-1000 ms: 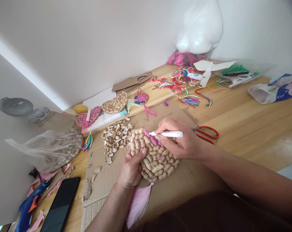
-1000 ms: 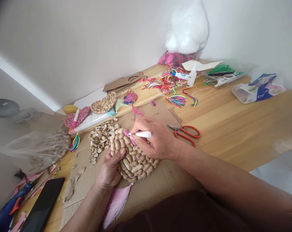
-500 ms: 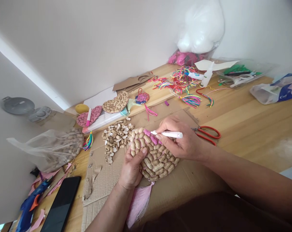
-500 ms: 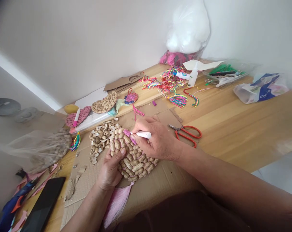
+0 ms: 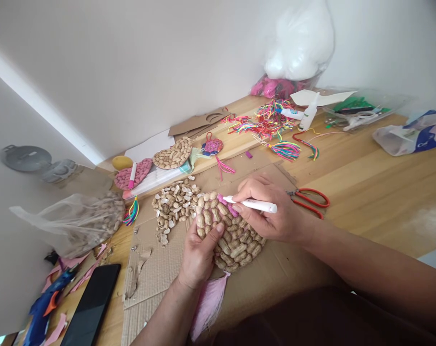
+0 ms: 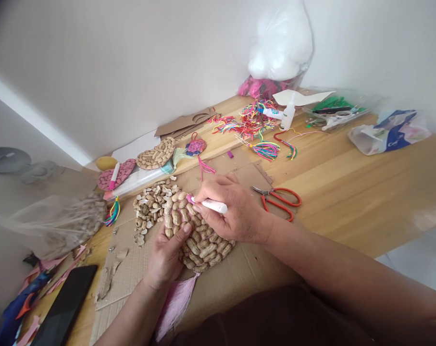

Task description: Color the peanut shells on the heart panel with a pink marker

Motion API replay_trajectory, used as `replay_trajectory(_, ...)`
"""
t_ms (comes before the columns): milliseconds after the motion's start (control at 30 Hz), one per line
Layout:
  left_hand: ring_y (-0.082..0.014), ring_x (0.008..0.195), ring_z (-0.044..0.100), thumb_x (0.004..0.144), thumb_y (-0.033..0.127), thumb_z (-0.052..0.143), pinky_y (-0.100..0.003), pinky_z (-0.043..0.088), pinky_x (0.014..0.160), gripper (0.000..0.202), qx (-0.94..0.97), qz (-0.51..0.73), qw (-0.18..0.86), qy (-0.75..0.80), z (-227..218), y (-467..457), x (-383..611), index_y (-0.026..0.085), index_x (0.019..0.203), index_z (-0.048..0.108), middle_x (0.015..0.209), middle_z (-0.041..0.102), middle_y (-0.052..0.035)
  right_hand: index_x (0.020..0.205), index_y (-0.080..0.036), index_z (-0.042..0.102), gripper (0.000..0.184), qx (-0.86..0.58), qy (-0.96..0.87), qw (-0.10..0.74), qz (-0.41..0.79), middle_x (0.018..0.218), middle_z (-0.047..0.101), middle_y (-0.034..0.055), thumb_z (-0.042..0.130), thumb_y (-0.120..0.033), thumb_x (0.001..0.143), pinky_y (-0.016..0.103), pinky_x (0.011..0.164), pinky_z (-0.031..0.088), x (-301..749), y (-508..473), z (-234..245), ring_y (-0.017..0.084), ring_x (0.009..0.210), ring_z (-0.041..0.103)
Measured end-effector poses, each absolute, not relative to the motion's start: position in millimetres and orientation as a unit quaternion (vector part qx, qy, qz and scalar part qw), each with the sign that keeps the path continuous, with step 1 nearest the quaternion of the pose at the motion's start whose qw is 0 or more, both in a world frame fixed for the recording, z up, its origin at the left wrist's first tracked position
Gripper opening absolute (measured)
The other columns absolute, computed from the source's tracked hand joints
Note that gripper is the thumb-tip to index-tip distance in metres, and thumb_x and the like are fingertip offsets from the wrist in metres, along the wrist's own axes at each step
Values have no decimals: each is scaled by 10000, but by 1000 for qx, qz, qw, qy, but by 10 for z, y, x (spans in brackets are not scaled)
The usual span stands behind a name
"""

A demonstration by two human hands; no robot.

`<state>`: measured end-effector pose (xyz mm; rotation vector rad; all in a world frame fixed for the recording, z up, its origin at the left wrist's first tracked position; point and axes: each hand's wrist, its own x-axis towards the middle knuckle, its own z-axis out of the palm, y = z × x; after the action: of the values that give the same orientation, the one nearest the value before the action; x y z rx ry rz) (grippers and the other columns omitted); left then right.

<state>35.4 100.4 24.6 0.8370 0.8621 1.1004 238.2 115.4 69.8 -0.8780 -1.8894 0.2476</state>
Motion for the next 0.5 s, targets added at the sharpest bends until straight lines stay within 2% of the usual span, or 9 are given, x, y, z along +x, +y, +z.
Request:
replay_trajectory(133,-306,1160,710,819,248,812,-461,549,1036,501,374,495,680,389,240,1001,360,263,1295,658,1278,737,-85,993,-264,563,123,-361,-787,491,94,896,710,26,620,-183,920,443,850,439,2373,1148,674,236,860,660)
replay_trajectory(333,-303,1202,687,848,244,784,-471,522,1072,514,391,487,682,381,257,1000,355,260,1338,628,1297,723,-94,986,-216,590,41,-361,-786,495,81,896,715,29,616,-211,955,388,824,428,2344,1161,643,210,856,652)
replay_trajectory(500,-303,1198,687,851,249,779,-474,523,1070,476,395,488,678,384,269,992,365,250,1308,647,1293,724,-93,989,-226,599,27,-365,-782,498,88,892,724,33,603,-210,968,390,811,433,2341,1142,668,225,881,660)
